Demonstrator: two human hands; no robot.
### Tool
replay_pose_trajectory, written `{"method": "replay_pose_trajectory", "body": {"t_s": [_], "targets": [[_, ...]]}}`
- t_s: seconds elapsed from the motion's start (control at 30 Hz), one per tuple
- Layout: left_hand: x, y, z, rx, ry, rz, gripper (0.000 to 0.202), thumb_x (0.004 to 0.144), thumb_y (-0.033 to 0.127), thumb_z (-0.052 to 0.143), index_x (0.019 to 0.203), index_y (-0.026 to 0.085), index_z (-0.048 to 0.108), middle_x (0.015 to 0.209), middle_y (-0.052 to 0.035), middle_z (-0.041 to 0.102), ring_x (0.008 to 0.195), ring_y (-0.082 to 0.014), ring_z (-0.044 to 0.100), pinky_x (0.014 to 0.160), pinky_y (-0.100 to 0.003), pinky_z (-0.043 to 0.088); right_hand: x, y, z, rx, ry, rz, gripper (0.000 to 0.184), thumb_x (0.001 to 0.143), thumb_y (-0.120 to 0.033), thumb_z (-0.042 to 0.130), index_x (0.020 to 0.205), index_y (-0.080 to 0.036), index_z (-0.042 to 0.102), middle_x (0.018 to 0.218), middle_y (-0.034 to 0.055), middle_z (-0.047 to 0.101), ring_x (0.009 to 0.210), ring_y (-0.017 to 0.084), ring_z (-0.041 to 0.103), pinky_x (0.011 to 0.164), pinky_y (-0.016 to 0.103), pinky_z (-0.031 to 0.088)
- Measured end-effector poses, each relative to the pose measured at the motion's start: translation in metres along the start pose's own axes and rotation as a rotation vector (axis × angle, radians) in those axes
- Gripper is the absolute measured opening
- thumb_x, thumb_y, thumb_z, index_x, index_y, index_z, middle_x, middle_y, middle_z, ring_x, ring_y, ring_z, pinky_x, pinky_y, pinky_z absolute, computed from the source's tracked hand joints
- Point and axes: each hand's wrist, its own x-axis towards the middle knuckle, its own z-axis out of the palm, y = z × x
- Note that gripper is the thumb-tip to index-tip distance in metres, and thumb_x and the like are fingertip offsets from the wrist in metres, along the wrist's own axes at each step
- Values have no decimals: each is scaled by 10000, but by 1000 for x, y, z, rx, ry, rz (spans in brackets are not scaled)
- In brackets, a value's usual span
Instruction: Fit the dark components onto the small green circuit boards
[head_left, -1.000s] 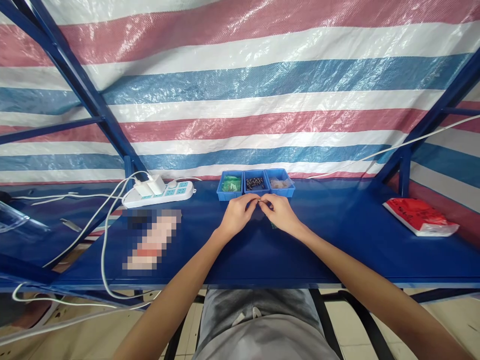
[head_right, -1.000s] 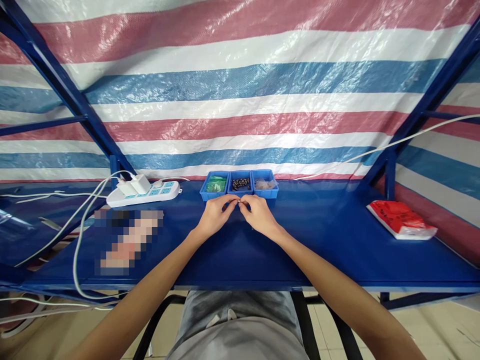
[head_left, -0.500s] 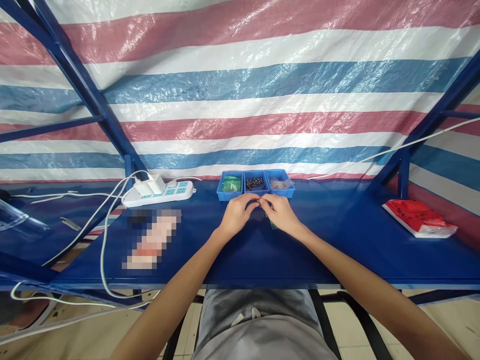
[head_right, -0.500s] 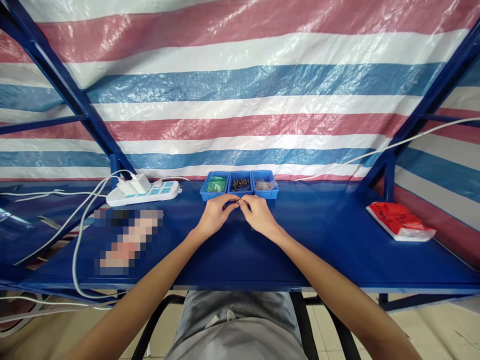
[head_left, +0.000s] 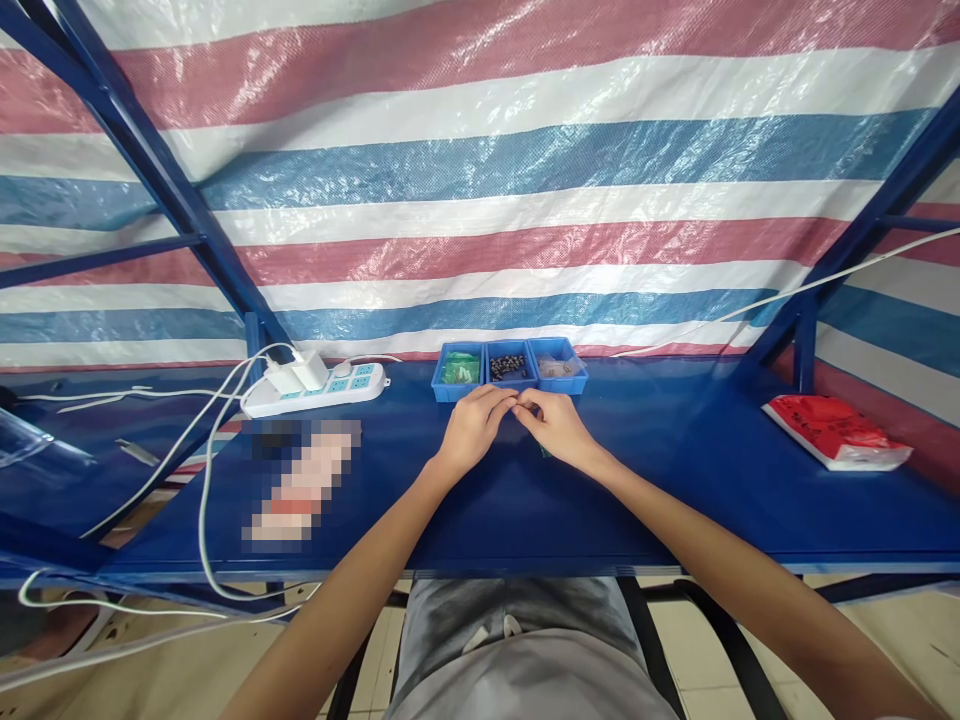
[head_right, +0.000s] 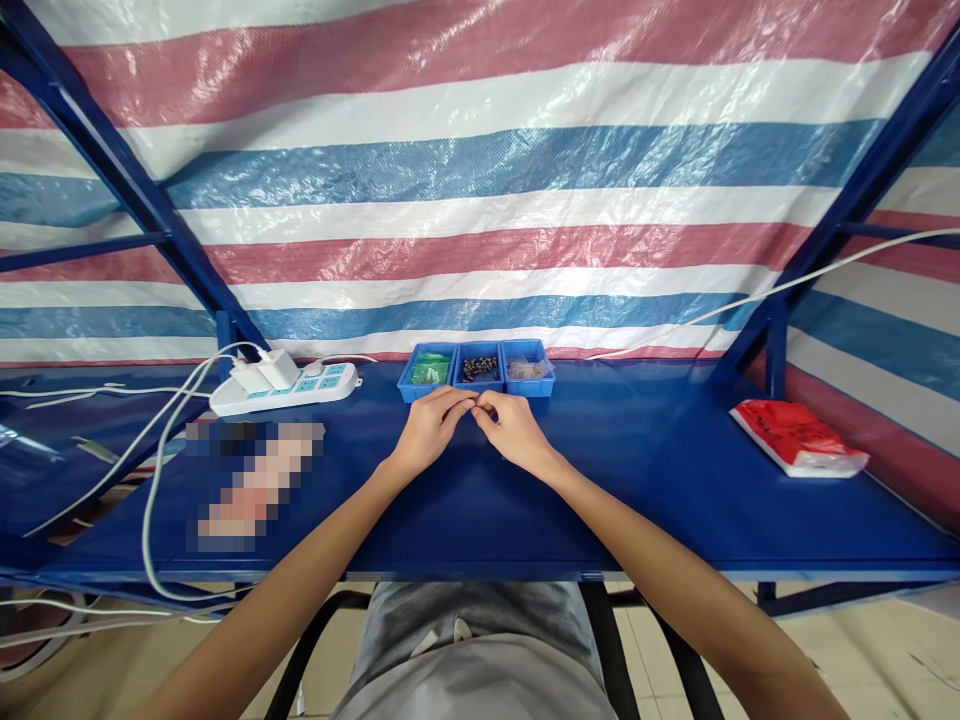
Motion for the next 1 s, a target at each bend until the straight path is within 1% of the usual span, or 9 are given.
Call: {"method": "replay_pose_trajectory", "body": {"t_s": [0.13,0.2,0.33,0.4,0.53,0.67,0.73,0.9,1.0], "targets": [[1,2,-1,-56,-8,3,269,1020,297,475,1075,211,724,1019,-55,728,938,-185,684,877,-314,541,-2,-1,4,-8,9,-4,237,941,-302,507,747,-204,601,673,-14,627,547,135,522,561,262,374],[1,4,-2,-97,-13,-32,246,1010,295,491,1051,211,718,1009,-42,738,905,-174,694,856,-292,546,-3,-1,5,-1,15,-1,245,943,-311,508,751,-201,612,684,-8,641,546,136,522,559,262,373],[1,3,-2,-163,-36,-114,218,1004,305,490,1053,210,681,899,-6,736,826,-152,706,794,-254,547,-2,0,5,-21,28,-20,240,951,-307,514,788,-196,650,701,-8,661,540,131,522,573,264,372],[1,1,-2,-180,-44,-122,217,1004,293,481,1078,213,669,907,-2,738,846,-151,715,810,-251,547,-2,1,3,-42,44,-31,238,954,-306,523,784,-197,649,695,-13,655,542,129,524,582,266,370],[1,-2,1,-202,-38,-121,189,963,233,535,1095,220,670,1028,-8,744,940,-152,719,859,-243,542,0,2,1,-66,68,-25,254,950,-330,551,741,-201,616,668,-18,630,561,134,535,590,270,369],[1,-1,1,-195,-45,-145,148,928,259,605,1048,210,677,975,-10,742,896,-153,712,839,-247,542,0,0,-1,-54,83,-9,265,931,-371,588,723,-206,581,664,-17,609,597,145,552,592,271,388],[1,1,0,-191,-74,-151,147,939,288,594,1029,203,675,940,-11,736,869,-153,703,831,-255,537,-1,-1,-1,-36,95,-17,245,929,-374,588,747,-210,575,698,-10,619,633,152,570,606,271,413],[2,7,-3,-165,-121,-145,192,952,334,570,1025,195,682,895,-10,722,794,-143,666,739,-240,509,-2,-2,-1,-18,145,-51,130,933,-348,558,917,-222,585,803,17,637,724,177,607,637,282,464],[1,8,-2,-147,-139,-142,217,957,361,558,1019,198,687,832,6,710,735,-132,641,695,-233,486,-2,-2,-2,-9,144,-58,119,944,-327,530,934,-225,589,804,20,648,727,182,619,643,289,476]]}}
